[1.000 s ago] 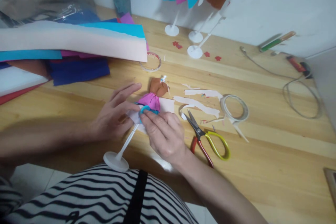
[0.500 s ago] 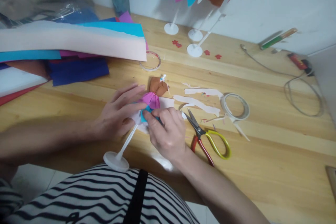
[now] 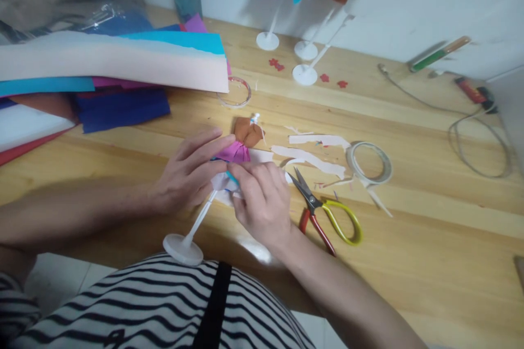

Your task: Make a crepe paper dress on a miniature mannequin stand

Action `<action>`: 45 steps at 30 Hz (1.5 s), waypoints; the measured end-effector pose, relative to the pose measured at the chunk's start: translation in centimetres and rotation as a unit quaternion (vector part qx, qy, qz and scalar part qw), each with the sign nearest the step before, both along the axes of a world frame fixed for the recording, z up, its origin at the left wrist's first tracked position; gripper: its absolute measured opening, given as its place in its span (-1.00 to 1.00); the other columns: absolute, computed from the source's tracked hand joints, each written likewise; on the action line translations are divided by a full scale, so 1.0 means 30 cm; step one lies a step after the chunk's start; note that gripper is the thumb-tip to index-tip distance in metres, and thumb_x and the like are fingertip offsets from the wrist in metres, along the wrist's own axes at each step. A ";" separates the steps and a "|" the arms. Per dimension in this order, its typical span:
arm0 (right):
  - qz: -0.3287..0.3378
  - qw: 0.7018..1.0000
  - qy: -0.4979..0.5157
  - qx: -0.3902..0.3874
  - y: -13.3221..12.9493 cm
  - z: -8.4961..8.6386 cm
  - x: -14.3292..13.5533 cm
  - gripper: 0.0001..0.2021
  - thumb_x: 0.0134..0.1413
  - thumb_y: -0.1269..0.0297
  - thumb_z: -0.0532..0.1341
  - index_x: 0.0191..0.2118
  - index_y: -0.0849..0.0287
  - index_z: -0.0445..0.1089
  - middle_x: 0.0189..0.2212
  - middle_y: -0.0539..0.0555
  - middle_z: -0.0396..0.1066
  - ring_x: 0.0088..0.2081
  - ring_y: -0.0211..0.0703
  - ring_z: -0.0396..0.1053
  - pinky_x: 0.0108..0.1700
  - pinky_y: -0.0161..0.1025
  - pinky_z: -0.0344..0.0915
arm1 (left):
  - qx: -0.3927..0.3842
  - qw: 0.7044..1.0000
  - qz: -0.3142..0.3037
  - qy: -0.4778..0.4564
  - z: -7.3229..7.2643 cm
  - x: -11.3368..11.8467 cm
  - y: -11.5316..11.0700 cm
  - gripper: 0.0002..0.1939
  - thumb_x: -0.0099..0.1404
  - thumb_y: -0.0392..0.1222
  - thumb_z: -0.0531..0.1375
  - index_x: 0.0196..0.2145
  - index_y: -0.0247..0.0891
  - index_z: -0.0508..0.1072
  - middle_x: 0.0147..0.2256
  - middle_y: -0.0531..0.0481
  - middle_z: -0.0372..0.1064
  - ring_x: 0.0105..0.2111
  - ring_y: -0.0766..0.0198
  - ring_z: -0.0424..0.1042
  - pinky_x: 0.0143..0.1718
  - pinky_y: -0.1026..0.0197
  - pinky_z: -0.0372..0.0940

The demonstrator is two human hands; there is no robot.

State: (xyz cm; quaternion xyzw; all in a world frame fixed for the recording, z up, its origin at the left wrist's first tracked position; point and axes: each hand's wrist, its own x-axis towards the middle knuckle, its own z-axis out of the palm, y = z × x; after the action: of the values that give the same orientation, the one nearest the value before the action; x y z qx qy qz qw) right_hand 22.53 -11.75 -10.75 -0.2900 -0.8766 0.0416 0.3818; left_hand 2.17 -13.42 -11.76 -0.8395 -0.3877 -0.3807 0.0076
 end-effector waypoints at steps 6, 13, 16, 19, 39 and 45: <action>-0.002 0.999 0.002 0.037 0.000 0.008 -0.005 -0.83 0.15 0.50 0.20 -0.16 0.11 0.37 -0.37 0.05 0.39 -0.35 -0.13 0.30 -0.33 -0.16 0.22 | 0.026 1.000 -0.005 0.000 -0.011 0.003 0.014 -0.91 0.35 -0.29 0.07 -0.28 -0.18 0.36 0.18 -0.12 0.35 0.30 0.06 0.16 0.22 -0.09 0.26; -0.007 0.998 0.028 0.055 0.006 0.005 -0.012 -0.80 0.18 0.52 0.20 -0.16 0.11 0.48 -0.48 0.04 0.33 -0.45 -0.17 0.25 -0.42 -0.17 0.14 | -0.009 0.999 0.017 -0.035 -0.015 0.012 0.009 -0.88 0.31 -0.38 0.10 -0.26 -0.19 0.35 0.16 -0.10 0.38 0.27 0.11 0.22 0.21 -0.02 0.28; -0.007 0.999 0.017 0.051 0.004 0.003 -0.014 -0.79 0.22 0.49 0.18 -0.15 0.09 0.51 -0.48 0.05 0.36 -0.44 -0.16 0.28 -0.41 -0.17 0.17 | 0.011 1.000 0.008 -0.014 -0.010 0.013 0.009 -0.87 0.35 -0.36 0.08 -0.18 -0.22 0.36 0.16 -0.18 0.37 0.28 0.09 0.20 0.20 -0.03 0.29; 0.018 0.998 0.014 0.060 -0.001 0.003 -0.013 -0.77 0.17 0.53 0.23 -0.13 0.09 0.48 -0.45 0.06 0.41 -0.42 -0.16 0.30 -0.40 -0.17 0.19 | -0.002 1.000 0.002 -0.027 -0.014 0.014 0.009 -0.87 0.35 -0.34 0.08 -0.21 -0.17 0.37 0.18 -0.08 0.36 0.30 0.12 0.18 0.22 -0.04 0.28; 0.286 0.956 -0.032 0.059 -0.050 0.052 0.020 -0.82 0.19 0.46 0.21 -0.43 0.21 0.47 -0.45 0.00 0.42 -0.45 -0.28 0.27 -0.47 -0.24 0.17 | 0.062 0.998 -0.032 -0.006 -0.013 -0.010 0.008 -0.77 0.27 -0.30 0.16 -0.11 -0.10 0.32 0.23 -0.12 0.31 0.31 0.09 0.16 0.23 -0.13 0.25; 0.291 0.955 -0.032 0.053 -0.056 0.054 0.022 -0.78 0.19 0.49 0.21 -0.49 0.21 0.44 -0.46 0.00 0.45 -0.48 -0.30 0.26 -0.51 -0.24 0.13 | 0.027 0.999 -0.027 -0.037 0.013 -0.011 -0.010 -0.72 0.22 -0.38 0.17 -0.12 -0.13 0.38 0.11 -0.16 0.43 0.24 0.07 0.25 0.14 -0.10 0.37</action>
State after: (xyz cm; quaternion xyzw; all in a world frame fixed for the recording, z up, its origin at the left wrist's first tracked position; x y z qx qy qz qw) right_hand 23.18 -13.42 -9.14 -0.0025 -0.9358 0.0952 0.3393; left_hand 1.84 -13.71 -11.37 -0.8345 -0.3542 -0.4221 0.0055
